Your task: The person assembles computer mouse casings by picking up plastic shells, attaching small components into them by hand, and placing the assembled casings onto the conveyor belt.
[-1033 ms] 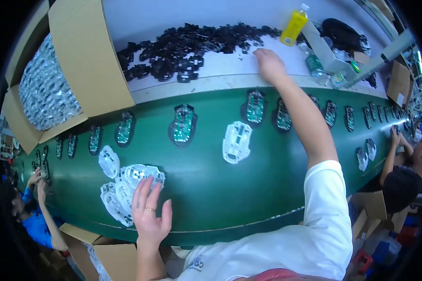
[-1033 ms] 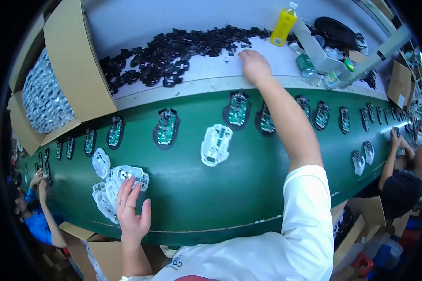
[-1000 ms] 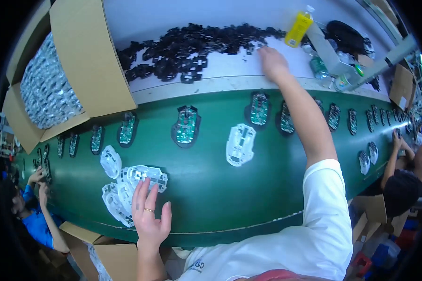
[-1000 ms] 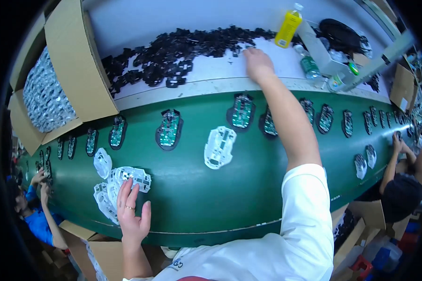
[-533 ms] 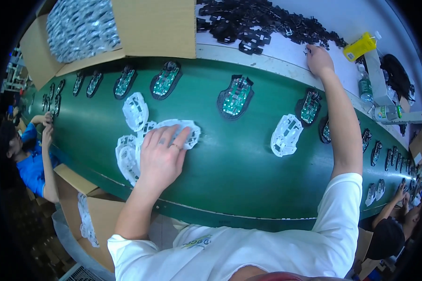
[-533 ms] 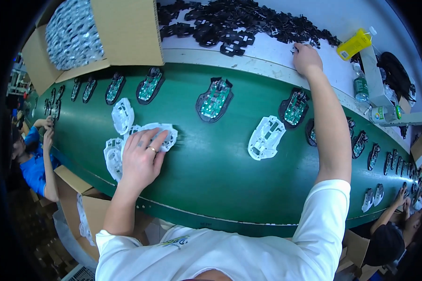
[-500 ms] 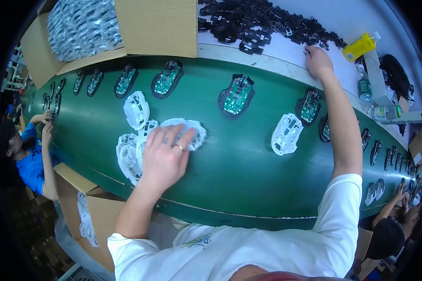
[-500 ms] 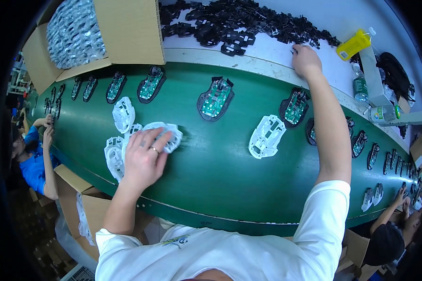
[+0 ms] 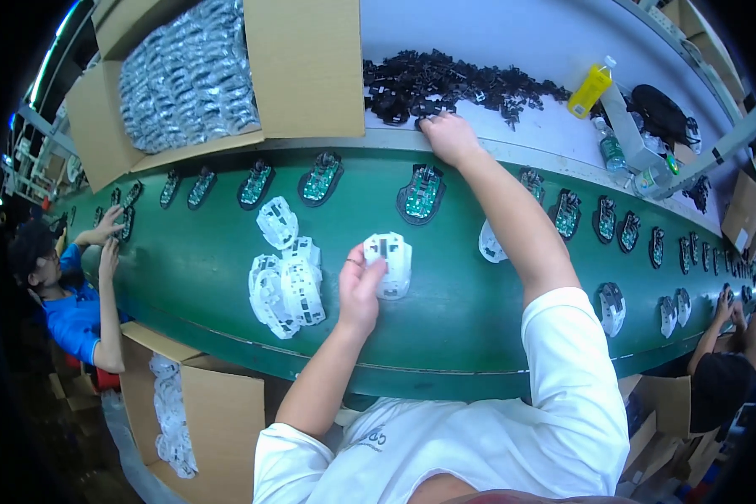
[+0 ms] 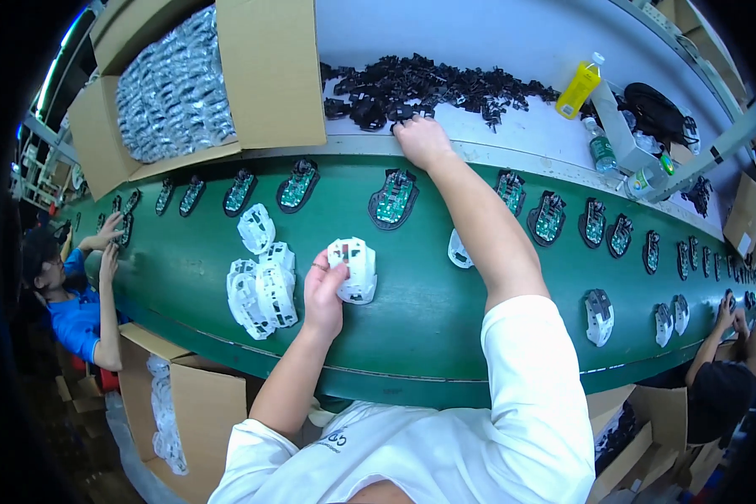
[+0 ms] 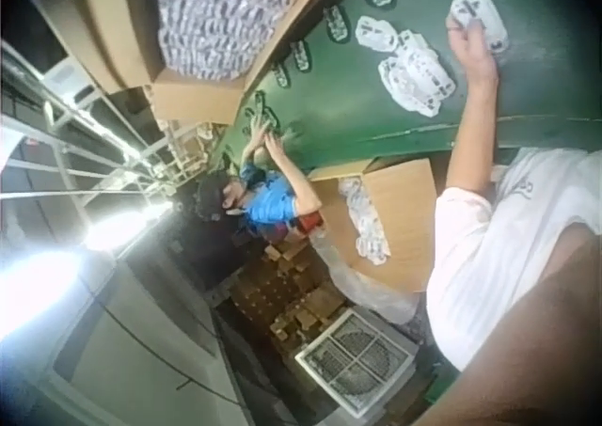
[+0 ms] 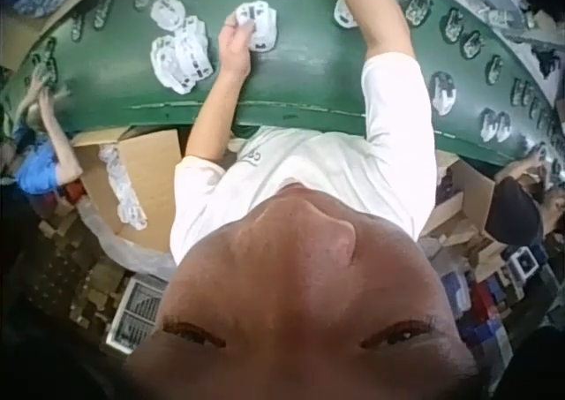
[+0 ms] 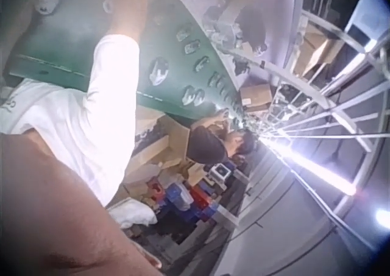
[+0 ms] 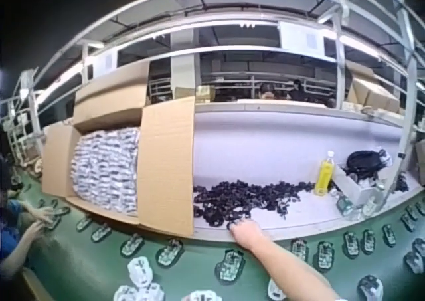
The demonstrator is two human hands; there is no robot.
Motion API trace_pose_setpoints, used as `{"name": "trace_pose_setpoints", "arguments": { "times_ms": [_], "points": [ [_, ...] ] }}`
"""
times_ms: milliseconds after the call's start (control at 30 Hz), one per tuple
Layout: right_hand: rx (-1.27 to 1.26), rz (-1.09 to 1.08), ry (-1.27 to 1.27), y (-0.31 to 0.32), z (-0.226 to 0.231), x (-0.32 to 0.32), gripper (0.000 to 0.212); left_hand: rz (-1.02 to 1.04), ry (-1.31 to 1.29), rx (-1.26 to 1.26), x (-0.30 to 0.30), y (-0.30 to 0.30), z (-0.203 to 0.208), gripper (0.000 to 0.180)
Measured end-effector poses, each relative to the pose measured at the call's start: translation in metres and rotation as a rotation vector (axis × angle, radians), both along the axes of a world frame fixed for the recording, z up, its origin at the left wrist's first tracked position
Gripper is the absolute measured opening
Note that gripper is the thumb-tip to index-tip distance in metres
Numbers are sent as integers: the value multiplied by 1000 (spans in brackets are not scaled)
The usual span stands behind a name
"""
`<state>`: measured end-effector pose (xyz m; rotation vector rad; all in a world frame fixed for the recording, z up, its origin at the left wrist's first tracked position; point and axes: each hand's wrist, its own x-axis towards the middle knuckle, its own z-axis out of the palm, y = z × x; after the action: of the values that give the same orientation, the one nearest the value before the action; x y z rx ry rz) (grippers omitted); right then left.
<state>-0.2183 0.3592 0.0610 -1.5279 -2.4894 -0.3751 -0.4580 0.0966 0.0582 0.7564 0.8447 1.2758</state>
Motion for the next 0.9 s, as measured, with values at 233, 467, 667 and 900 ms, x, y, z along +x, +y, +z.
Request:
{"name": "trace_pose_setpoints", "arguments": {
  "times_ms": [233, 467, 667, 900],
  "points": [
    [-218, -69, 1033, -115, 72, -5, 50, -21, -182, -87, 0, 15, 3, 29],
    [-572, -30, 931, -319, 50, 18, 32, 140, -229, -2, 25, 35, 16, 33],
    [-201, 14, 603, -333, 51, 12, 39, -53, -193, 55, 18, 21, 1, 35],
    [-404, 200, 579, -338, 26, 18, 58, -153, -152, 169, 19, 8, -1, 50]
  ]
}}
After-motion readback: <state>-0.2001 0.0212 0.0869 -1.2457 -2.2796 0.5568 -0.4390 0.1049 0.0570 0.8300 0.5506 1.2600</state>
